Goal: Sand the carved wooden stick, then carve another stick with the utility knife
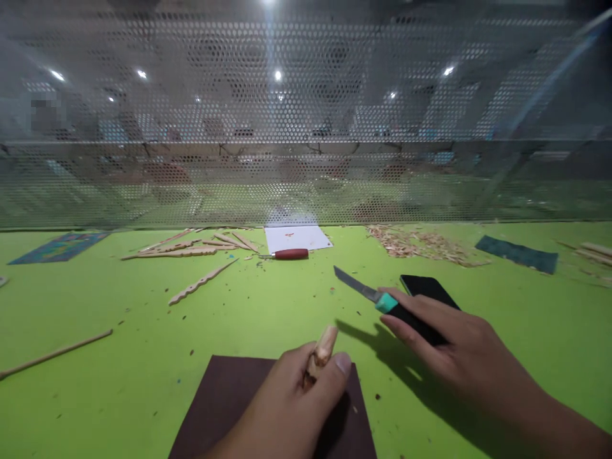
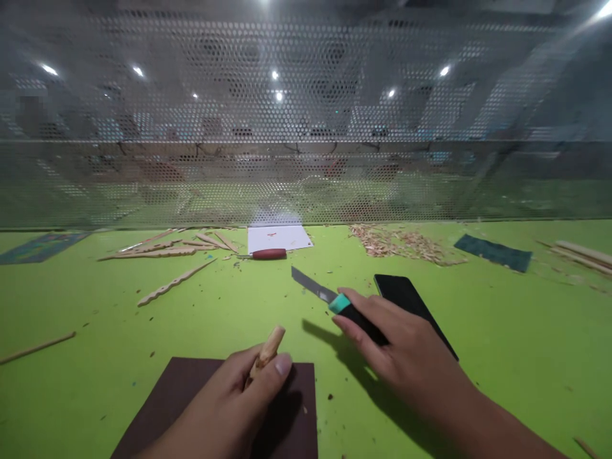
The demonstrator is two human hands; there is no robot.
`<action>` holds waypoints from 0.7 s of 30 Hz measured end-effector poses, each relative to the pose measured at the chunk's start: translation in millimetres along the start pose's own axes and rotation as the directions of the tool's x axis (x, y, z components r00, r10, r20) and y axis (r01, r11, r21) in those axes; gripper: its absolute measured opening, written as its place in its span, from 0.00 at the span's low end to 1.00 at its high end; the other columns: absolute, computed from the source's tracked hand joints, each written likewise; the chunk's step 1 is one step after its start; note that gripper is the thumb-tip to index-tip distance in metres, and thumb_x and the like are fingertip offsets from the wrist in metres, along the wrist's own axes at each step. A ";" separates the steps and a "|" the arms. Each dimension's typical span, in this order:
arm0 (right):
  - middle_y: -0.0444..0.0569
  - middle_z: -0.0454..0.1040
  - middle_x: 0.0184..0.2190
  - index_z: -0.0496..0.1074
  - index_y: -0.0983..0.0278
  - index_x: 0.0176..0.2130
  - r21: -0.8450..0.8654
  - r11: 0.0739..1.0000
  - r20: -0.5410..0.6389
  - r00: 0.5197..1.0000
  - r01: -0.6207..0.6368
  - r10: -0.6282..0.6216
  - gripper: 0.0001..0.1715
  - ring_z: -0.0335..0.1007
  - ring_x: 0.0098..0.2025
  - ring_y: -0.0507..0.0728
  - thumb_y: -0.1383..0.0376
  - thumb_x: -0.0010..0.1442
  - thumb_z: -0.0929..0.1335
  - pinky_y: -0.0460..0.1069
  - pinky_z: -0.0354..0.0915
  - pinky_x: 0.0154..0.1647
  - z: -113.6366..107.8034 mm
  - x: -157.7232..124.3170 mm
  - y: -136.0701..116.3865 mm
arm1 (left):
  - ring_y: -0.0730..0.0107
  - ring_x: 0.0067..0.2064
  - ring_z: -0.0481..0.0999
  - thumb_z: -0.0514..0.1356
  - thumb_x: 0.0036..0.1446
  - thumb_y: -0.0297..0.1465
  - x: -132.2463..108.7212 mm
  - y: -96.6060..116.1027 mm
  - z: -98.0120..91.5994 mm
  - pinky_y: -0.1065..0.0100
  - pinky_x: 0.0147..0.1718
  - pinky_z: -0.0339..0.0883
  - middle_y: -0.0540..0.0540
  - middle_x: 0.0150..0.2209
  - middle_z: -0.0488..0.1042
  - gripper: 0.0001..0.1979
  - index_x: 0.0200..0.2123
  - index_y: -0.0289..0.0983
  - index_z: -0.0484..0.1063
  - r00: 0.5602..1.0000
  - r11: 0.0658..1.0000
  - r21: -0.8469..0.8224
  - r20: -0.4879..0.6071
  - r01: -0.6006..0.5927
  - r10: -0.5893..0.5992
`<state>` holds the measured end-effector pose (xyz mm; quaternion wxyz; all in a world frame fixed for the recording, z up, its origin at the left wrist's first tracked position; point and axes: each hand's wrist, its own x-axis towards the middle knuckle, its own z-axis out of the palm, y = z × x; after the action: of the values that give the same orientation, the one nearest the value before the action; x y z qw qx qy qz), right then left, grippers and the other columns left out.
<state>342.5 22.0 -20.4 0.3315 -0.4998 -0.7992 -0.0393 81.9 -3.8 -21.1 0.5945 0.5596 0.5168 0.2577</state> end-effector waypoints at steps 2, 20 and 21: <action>0.52 0.83 0.44 0.73 0.61 0.60 0.048 0.998 0.033 0.999 0.031 -0.033 0.21 0.82 0.40 0.60 0.58 0.73 0.65 0.50 0.76 0.38 0.5 -2.5 -5.7 | 0.58 0.45 0.73 0.56 0.59 0.62 1.2 -4.0 -0.3 0.64 0.42 0.67 0.43 0.43 0.77 0.31 0.43 0.40 0.76 1.000 1.000 -0.020 -0.013 0.013 -0.013; 0.50 0.81 0.35 0.71 0.62 0.59 0.203 0.943 0.217 0.927 0.263 -0.306 0.22 0.80 0.34 0.56 0.55 0.77 0.60 0.46 0.76 0.34 -5.6 -7.5 -36.8 | 0.43 0.65 0.69 0.69 0.58 0.49 9.8 -7.4 -3.2 0.39 0.70 0.43 0.43 0.52 0.82 0.25 0.51 0.38 0.81 0.952 0.932 -0.350 0.240 -0.098 0.191; 0.50 0.80 0.35 0.71 0.62 0.60 0.197 0.945 0.213 0.929 0.263 -0.303 0.22 0.80 0.33 0.55 0.55 0.77 0.59 0.46 0.76 0.34 -5.5 -7.9 -38.1 | 0.42 0.67 0.68 0.69 0.57 0.50 9.8 -7.4 -3.3 0.39 0.70 0.42 0.42 0.54 0.81 0.26 0.51 0.38 0.81 0.957 0.936 -0.337 0.227 -0.097 0.181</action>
<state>316.0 -5.2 -10.3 0.2635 -0.3509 -0.8977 0.0401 80.1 4.4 -30.6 0.7195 0.5186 0.3457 0.3063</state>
